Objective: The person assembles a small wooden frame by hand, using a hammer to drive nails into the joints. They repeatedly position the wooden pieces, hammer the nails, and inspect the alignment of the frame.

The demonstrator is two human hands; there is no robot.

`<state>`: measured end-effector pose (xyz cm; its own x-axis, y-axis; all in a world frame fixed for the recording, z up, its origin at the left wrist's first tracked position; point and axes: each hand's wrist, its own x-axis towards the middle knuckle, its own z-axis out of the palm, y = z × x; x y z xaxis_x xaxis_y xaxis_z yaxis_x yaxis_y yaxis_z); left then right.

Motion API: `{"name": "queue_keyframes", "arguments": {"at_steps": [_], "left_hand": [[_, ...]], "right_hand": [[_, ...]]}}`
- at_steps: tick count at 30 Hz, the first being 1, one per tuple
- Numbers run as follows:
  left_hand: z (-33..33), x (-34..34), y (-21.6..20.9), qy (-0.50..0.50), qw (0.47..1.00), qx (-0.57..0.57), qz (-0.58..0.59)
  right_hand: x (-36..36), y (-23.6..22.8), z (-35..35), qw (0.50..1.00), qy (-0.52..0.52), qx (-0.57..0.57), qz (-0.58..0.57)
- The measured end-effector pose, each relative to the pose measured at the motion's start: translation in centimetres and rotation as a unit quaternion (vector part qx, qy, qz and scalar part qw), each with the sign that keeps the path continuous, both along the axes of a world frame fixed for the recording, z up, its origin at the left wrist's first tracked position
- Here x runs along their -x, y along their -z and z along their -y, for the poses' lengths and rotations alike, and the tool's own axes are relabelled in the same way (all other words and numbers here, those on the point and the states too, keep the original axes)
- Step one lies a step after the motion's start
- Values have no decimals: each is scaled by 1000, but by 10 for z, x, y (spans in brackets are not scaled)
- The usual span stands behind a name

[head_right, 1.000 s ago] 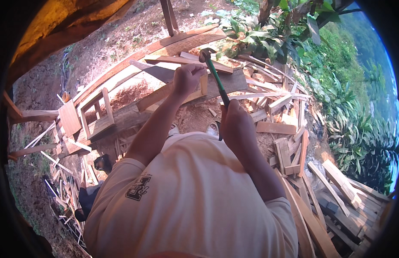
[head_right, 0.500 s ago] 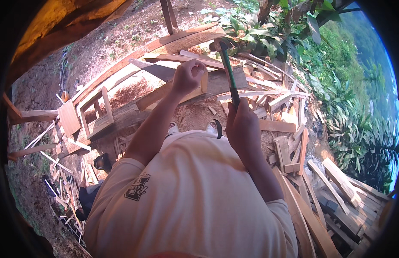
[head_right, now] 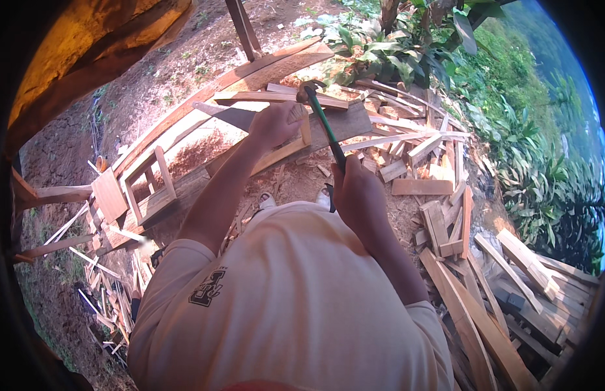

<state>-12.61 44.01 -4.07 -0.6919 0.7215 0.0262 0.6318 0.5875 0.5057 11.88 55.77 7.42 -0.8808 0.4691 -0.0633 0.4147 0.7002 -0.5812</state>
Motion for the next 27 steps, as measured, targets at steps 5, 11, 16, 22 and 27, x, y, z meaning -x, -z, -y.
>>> {"name": "queue_keyframes", "arguments": {"at_steps": [5,11,16,22,27], "left_hand": [[-4,-6,-7,-13,999,18,25],[-1,0,0,-12,999,3,34],[-2,3,1,-8,1000,-7,28],[-4,2,0,-14,1000,-5,24],[-2,5,0,-18,999,-15,29]], "right_hand": [[7,4,-2,999,-13,-40,-10],[7,-13,6,997,-19,-70,-12],[6,-17,9,997,-15,-72,-31],[12,-33,10,998,-8,-60,5],[18,-39,13,995,-6,-81,-51]]}}
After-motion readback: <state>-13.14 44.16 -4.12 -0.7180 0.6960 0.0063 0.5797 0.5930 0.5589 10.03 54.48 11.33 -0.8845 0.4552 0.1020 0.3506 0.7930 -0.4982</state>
